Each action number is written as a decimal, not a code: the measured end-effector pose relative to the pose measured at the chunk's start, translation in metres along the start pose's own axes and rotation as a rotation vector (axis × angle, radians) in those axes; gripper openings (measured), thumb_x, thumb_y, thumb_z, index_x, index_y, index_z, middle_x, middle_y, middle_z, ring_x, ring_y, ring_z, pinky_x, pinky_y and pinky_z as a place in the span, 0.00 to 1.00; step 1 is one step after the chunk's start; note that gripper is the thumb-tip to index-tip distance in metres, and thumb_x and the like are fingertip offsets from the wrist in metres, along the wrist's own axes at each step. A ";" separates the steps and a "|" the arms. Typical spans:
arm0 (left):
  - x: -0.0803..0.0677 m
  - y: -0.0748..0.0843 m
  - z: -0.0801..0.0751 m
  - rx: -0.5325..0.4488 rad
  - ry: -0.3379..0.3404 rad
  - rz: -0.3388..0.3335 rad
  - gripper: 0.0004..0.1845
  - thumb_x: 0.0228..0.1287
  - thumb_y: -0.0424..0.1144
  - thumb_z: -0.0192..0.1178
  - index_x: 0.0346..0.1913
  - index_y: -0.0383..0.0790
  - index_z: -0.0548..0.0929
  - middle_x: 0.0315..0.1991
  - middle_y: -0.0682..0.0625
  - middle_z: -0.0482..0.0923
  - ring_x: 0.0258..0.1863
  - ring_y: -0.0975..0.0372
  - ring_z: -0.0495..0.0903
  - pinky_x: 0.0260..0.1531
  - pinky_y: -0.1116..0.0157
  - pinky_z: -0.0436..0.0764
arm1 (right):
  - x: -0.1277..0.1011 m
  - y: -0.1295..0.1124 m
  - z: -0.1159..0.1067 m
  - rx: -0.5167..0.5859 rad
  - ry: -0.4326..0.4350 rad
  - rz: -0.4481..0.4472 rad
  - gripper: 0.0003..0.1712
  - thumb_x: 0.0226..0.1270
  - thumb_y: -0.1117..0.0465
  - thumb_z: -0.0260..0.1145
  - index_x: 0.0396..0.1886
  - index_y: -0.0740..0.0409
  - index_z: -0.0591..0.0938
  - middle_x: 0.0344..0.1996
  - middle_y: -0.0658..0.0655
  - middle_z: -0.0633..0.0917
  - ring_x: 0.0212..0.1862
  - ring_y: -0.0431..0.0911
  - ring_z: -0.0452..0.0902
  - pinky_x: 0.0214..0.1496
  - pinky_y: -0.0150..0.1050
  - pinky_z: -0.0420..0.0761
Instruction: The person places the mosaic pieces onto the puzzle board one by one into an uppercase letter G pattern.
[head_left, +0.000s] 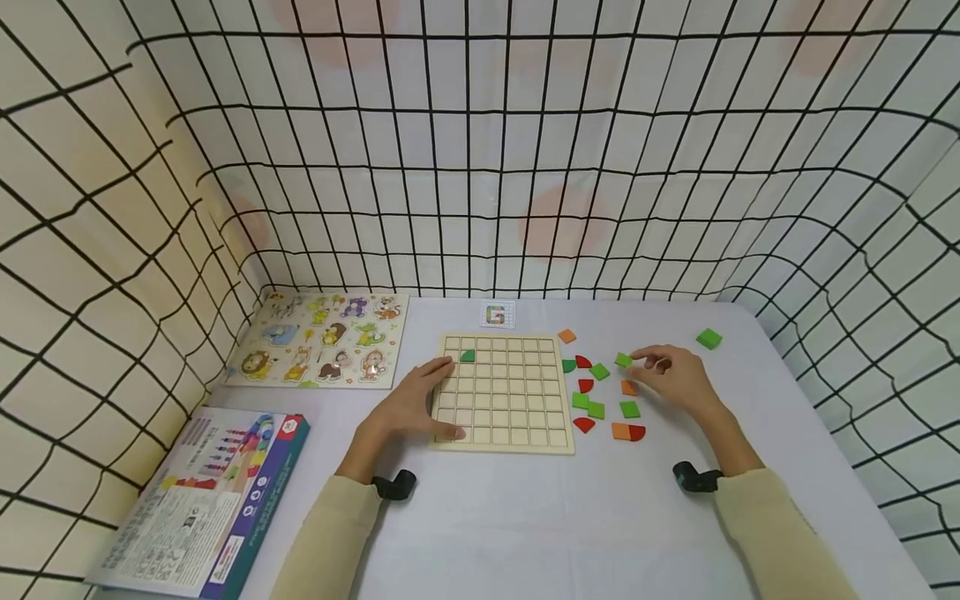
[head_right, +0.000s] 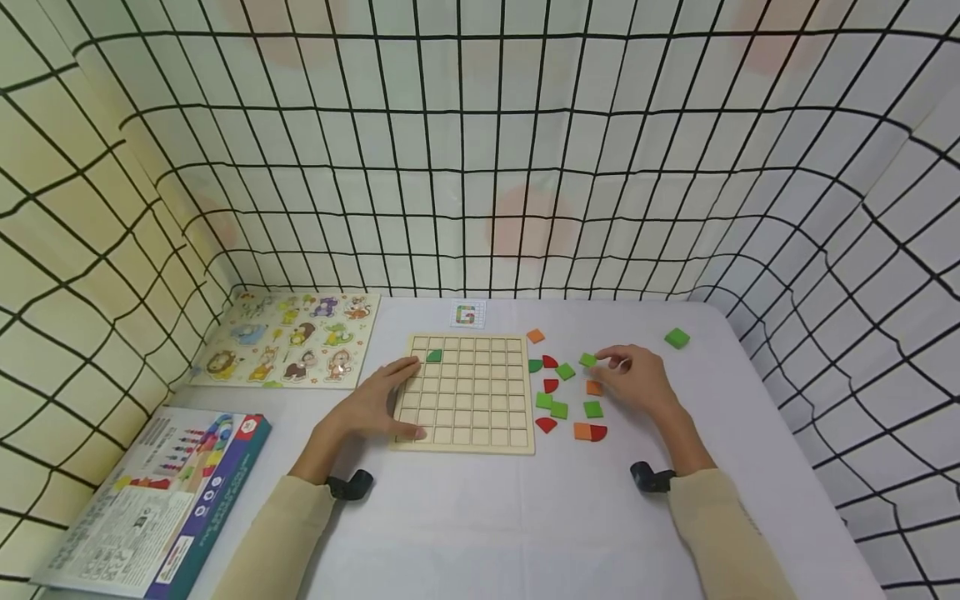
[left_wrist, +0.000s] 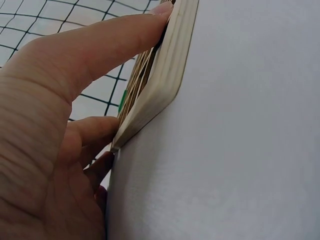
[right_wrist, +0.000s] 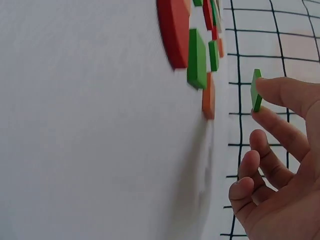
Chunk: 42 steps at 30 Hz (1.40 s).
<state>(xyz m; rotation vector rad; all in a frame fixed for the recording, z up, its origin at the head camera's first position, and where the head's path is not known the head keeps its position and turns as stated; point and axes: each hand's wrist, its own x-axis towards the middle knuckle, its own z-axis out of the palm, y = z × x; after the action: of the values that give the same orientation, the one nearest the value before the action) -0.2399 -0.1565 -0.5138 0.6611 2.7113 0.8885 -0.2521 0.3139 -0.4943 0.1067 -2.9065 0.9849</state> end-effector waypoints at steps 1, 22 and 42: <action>0.000 0.000 0.000 0.001 0.000 0.002 0.64 0.44 0.62 0.79 0.83 0.45 0.57 0.84 0.49 0.51 0.82 0.44 0.50 0.77 0.38 0.59 | 0.000 -0.004 0.001 0.005 0.003 -0.002 0.20 0.68 0.48 0.73 0.52 0.55 0.88 0.38 0.58 0.81 0.41 0.50 0.71 0.38 0.38 0.72; 0.001 -0.005 0.003 0.008 0.012 0.014 0.64 0.44 0.63 0.78 0.82 0.45 0.57 0.84 0.51 0.51 0.83 0.45 0.50 0.78 0.39 0.58 | 0.032 -0.080 0.052 0.135 -0.048 -0.104 0.16 0.65 0.52 0.75 0.50 0.51 0.89 0.35 0.55 0.79 0.37 0.49 0.70 0.32 0.38 0.69; 0.001 -0.002 0.001 0.011 0.018 0.018 0.63 0.45 0.62 0.78 0.82 0.44 0.58 0.84 0.51 0.52 0.82 0.45 0.51 0.78 0.40 0.58 | 0.051 -0.134 0.108 0.247 -0.186 -0.155 0.15 0.69 0.56 0.70 0.53 0.55 0.89 0.33 0.53 0.81 0.32 0.46 0.71 0.38 0.43 0.77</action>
<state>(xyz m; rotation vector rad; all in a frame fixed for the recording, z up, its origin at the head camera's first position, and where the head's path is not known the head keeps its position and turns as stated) -0.2411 -0.1574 -0.5157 0.6845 2.7324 0.8883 -0.2957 0.1391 -0.4945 0.4523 -2.8649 1.3665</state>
